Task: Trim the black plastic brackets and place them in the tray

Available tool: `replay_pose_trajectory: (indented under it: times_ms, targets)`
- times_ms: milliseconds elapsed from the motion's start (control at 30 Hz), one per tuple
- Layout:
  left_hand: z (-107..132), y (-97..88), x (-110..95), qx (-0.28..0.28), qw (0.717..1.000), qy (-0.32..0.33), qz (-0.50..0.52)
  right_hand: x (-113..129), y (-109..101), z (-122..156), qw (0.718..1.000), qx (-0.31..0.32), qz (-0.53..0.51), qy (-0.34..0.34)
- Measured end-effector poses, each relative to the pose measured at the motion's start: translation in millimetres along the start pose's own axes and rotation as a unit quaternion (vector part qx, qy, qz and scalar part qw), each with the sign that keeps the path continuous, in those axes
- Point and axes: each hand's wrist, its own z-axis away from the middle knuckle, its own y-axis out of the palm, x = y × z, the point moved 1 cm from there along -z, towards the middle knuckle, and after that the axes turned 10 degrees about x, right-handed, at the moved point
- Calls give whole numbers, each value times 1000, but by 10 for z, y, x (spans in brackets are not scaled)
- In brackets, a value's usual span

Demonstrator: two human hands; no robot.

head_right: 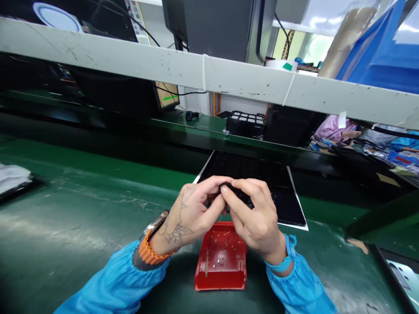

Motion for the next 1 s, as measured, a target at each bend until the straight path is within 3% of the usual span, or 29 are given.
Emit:
replay_pose_trajectory:
  times_ms: [367, 1000]
  targets:
    - [10, 0, -37, -20, 999, 23, -13, 28, 34, 13, 999, -29, -24, 15]
    - [34, -25, -56, 12, 998, -24, 51, 26, 43, 23, 998, -51, -42, 8]
